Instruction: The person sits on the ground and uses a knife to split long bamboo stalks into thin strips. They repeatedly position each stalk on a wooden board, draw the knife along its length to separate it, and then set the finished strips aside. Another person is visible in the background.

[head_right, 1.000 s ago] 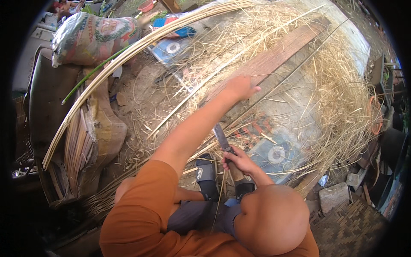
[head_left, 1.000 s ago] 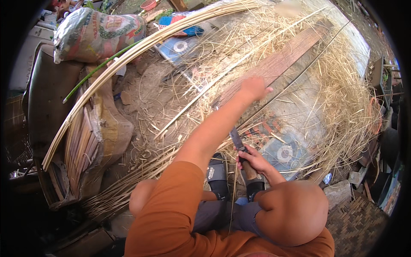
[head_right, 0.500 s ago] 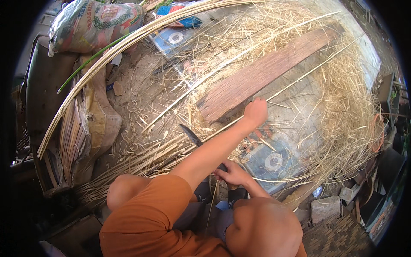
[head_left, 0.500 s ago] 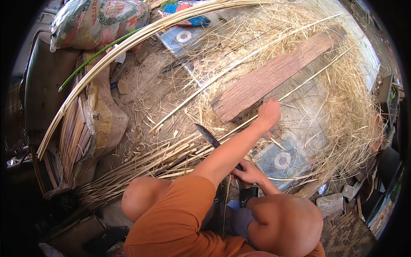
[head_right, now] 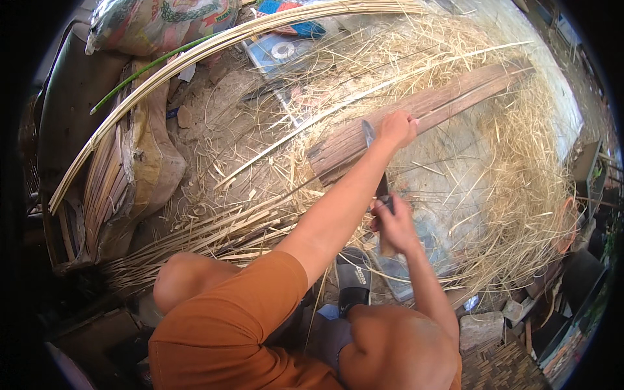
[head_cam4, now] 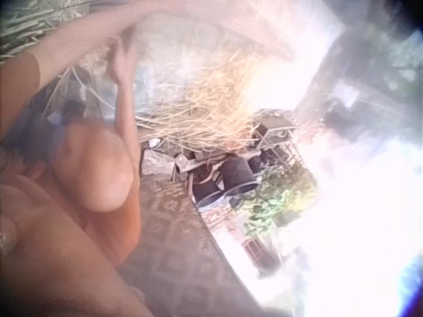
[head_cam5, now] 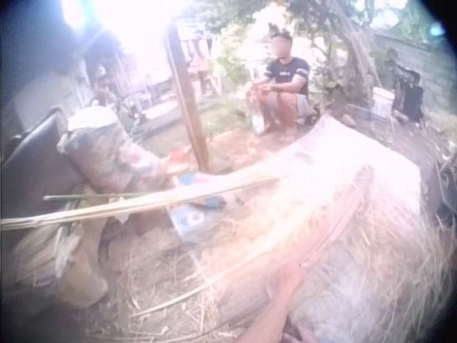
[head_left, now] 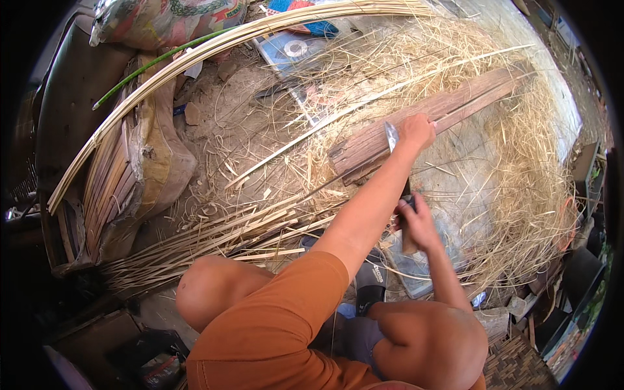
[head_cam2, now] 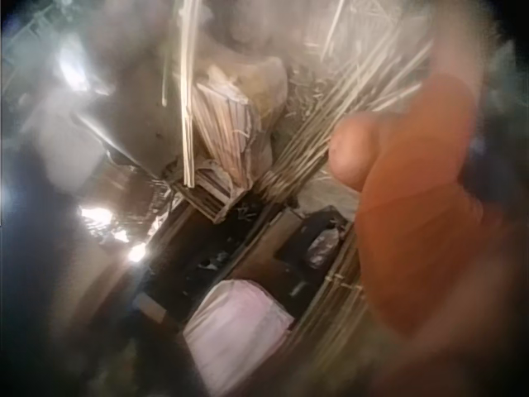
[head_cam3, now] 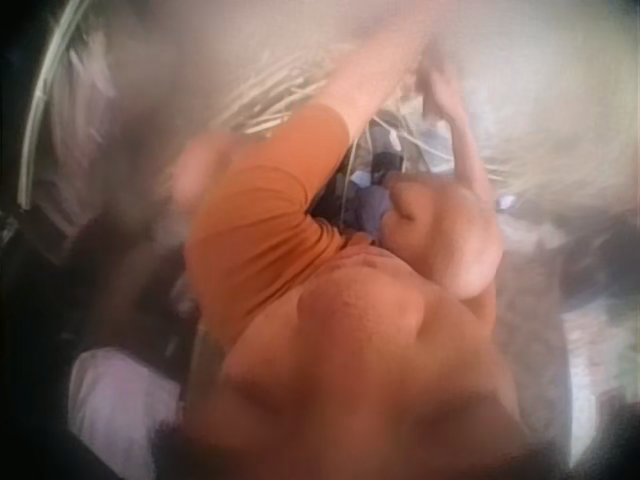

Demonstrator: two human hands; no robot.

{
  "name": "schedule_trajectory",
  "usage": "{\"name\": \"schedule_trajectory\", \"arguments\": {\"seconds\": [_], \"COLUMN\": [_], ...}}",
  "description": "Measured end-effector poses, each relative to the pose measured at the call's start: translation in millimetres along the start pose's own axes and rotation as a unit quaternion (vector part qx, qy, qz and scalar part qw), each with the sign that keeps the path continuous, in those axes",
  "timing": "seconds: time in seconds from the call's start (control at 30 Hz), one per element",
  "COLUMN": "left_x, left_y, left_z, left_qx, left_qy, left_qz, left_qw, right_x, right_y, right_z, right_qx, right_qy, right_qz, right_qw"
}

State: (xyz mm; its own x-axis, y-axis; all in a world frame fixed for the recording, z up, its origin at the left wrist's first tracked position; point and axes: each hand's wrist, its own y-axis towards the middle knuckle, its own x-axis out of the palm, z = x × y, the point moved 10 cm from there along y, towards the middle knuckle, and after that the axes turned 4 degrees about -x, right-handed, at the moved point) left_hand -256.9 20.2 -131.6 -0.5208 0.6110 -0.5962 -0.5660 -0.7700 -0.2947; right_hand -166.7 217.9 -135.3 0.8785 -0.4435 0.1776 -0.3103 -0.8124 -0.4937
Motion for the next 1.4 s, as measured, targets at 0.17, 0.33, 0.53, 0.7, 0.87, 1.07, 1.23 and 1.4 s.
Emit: {"name": "schedule_trajectory", "arguments": {"seconds": [0.17, 0.33, 0.53, 0.7, 0.87, 1.07, 1.23, 1.4], "left_x": [9, 34, 45, 42, 54, 51, 44, 34], "left_y": [0, 19, 18, 7, 25, 19, 21, 15], "left_z": [18, 17, 22, 39, 44, 34, 27, 31], "left_qx": [0.030, 0.095, 0.099, 0.138, 0.150, 0.126, 0.158, 0.156], "left_qy": [0.027, 0.045, 0.051, 0.110, 0.119, 0.123, 0.102, 0.092], "left_qz": [-0.020, 0.015, 0.020, 0.014, -0.018, -0.009, -0.022, -0.021], "left_qw": [0.999, 0.994, 0.994, 0.984, 0.981, 0.984, 0.982, 0.983], "right_x": [-16, -19, 91, 88, 5, 137, 16, 147], "right_y": [8, 23, -26, -37, 19, -72, 24, -71], "right_z": [-30, -12, 42, -25, 41, -18, 38, 1], "right_qx": [0.015, -0.007, 0.024, -0.306, -0.102, -0.236, -0.036, -0.213], "right_qy": [-0.030, -0.079, -0.186, -0.274, -0.057, -0.358, -0.072, -0.394], "right_qz": [-0.013, 0.055, -0.166, -0.128, 0.058, -0.275, 0.011, -0.277], "right_qw": [0.999, 0.995, 0.968, 0.903, 0.992, 0.860, 0.997, 0.850]}}
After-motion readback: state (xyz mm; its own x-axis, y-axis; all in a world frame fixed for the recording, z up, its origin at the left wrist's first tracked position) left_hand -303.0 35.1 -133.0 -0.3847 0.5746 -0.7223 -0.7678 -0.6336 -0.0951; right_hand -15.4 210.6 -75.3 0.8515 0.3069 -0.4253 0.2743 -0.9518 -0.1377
